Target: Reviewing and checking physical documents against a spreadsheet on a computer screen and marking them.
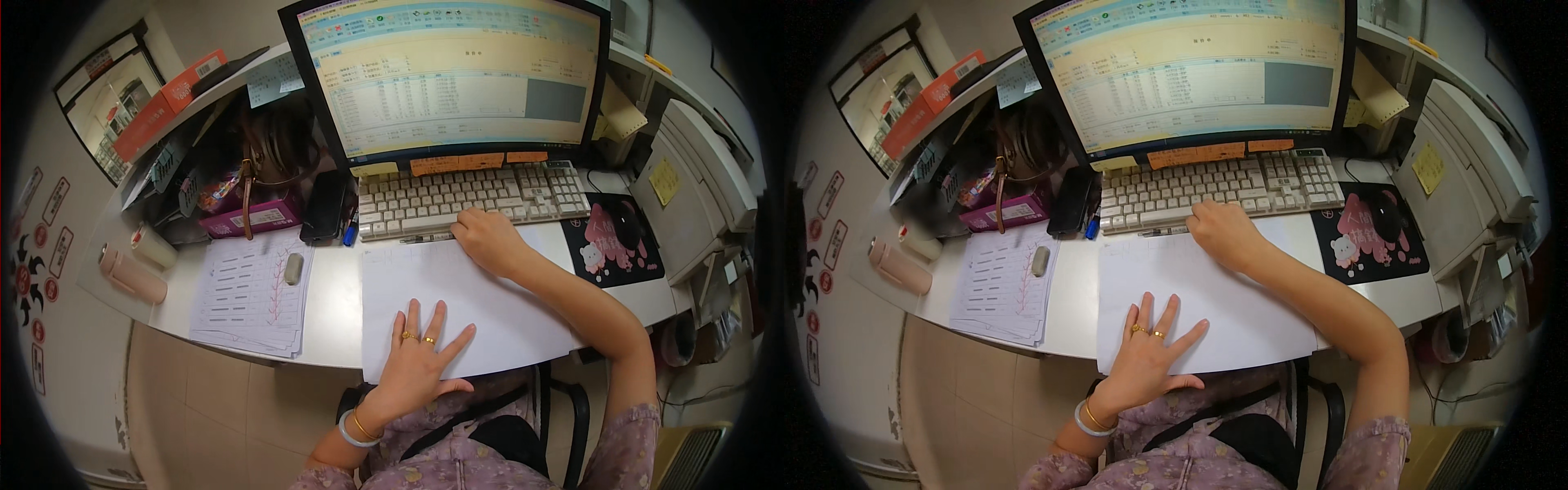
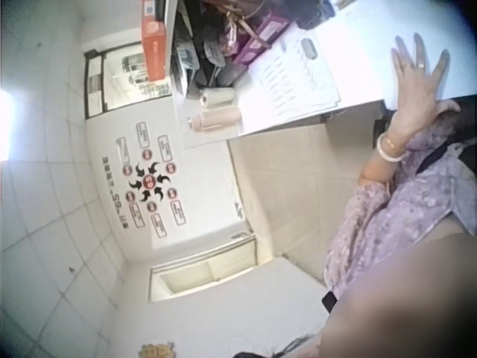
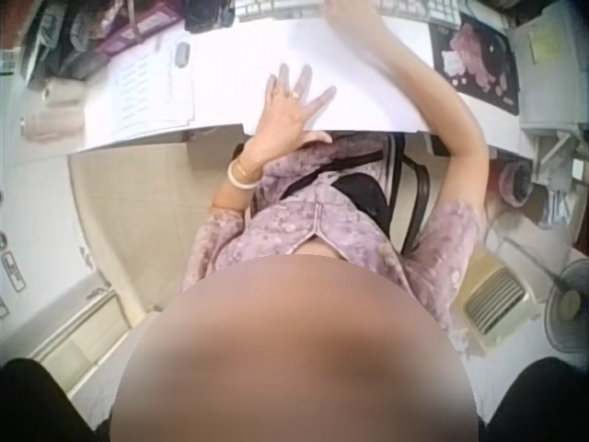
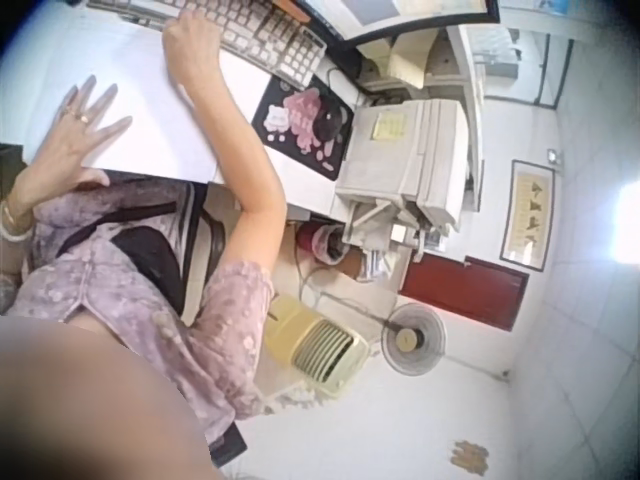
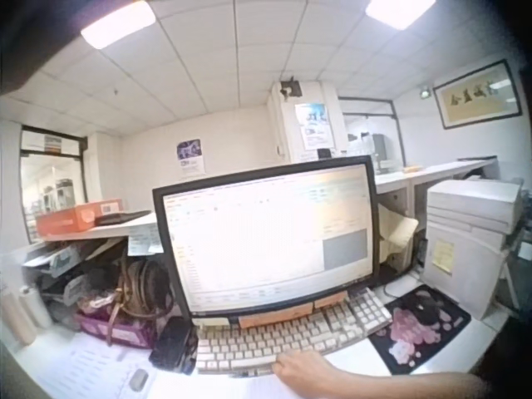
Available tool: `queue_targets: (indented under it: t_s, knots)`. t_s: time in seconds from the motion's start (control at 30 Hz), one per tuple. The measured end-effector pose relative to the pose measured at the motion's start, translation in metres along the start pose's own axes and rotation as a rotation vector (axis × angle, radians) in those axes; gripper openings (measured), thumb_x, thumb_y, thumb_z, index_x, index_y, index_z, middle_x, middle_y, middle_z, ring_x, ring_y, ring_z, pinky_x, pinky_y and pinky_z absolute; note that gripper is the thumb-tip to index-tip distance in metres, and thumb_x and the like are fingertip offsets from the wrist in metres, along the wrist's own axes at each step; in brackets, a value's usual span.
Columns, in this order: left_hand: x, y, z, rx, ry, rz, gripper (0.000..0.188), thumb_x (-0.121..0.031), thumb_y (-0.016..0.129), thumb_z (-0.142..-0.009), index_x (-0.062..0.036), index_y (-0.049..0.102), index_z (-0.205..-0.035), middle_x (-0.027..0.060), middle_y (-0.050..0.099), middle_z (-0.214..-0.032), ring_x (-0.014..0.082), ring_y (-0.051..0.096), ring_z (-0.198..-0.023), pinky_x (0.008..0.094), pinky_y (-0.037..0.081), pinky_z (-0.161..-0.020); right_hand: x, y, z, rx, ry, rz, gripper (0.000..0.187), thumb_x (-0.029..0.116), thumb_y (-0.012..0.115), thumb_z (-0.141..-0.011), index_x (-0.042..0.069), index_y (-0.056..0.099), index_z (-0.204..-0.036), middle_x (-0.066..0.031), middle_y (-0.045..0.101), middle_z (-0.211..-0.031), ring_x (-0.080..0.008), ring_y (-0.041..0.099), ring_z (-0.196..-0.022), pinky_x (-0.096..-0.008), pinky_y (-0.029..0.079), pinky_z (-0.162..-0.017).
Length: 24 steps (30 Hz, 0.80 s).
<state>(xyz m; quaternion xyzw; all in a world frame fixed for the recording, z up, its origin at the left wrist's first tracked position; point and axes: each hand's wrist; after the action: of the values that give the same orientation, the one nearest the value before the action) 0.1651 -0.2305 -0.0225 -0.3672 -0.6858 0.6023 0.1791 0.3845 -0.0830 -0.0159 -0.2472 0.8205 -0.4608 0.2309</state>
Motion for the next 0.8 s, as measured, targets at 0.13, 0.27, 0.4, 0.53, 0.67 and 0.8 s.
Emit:
queue_targets:
  t_s: [0.13,0.27,0.4,0.53,0.67,0.8]
  knots:
    - [-0.001,-0.001,0.0,0.012,0.002,-0.025,0.083,-0.067,0.065,-0.074,-0.0281,0.045,-0.145,0.0272,0.032,-0.149,0.0601,0.028,-0.131,0.0668,0.023,-0.107,-0.001,-0.005,0.001,0.017,0.033,-0.006,0.008,0.008,0.06,-0.077,0.003,0.063,-0.083,-0.0094,0.06,-0.084,-0.0264,0.062,-0.082,-0.0378,0.052,-0.066]
    - [-0.002,-0.003,0.0,0.032,-0.009,-0.037,0.083,-0.067,0.065,-0.073,-0.0278,0.045,-0.144,0.027,0.032,-0.149,0.0593,0.027,-0.132,0.066,0.022,-0.108,-0.001,-0.015,0.006,0.049,0.117,-0.041,0.008,0.009,0.064,-0.078,0.003,0.062,-0.084,-0.0105,0.06,-0.086,-0.0274,0.064,-0.078,-0.0391,0.052,-0.065]
    - [-0.001,-0.003,0.0,0.034,-0.012,-0.044,0.084,-0.067,0.065,-0.073,-0.0279,0.046,-0.144,0.0267,0.031,-0.15,0.0585,0.026,-0.134,0.0654,0.021,-0.109,-0.007,-0.031,0.021,-0.072,0.209,-0.19,0.012,0.01,0.067,-0.079,0.005,0.063,-0.089,-0.0116,0.059,-0.086,-0.0282,0.064,-0.073,-0.0391,0.053,-0.065]
    - [-0.004,-0.005,-0.001,0.024,-0.016,-0.035,0.082,-0.065,0.068,-0.072,-0.0269,0.049,-0.142,0.0249,0.03,-0.151,0.0576,0.026,-0.133,0.0638,0.023,-0.109,-0.027,-0.039,0.044,-0.205,0.31,-0.383,0.012,0.008,0.067,-0.081,0.005,0.063,-0.092,-0.0098,0.059,-0.086,-0.0229,0.063,-0.068,-0.0344,0.051,-0.061]
    - [-0.004,-0.006,0.0,0.045,-0.026,-0.039,0.082,-0.065,0.068,-0.071,-0.0271,0.049,-0.142,0.0247,0.03,-0.151,0.0565,0.026,-0.134,0.0631,0.022,-0.11,-0.045,-0.039,0.058,-0.301,0.546,-0.694,0.014,0.014,0.067,-0.086,0.003,0.059,-0.087,-0.0034,0.056,-0.073,-0.0099,0.053,-0.061,-0.026,0.042,-0.055]
    - [-0.003,-0.005,0.0,0.057,-0.019,-0.042,0.083,-0.067,0.065,-0.073,-0.0276,0.047,-0.144,0.0265,0.029,-0.152,0.0576,0.024,-0.135,0.0646,0.02,-0.109,-0.05,-0.05,0.059,-0.248,0.74,-1.004,0.017,0.015,0.063,-0.091,0.002,0.057,-0.083,0.0005,0.061,-0.066,-0.0045,0.051,-0.058,-0.0235,0.042,-0.054]
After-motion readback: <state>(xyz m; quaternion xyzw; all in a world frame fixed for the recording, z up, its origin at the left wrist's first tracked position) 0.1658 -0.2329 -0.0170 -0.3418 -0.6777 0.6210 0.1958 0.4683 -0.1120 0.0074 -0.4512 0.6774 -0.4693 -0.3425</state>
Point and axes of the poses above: each hand's wrist, its own z-axis away from the middle knuckle, its own y-axis out of the palm, x = y × z
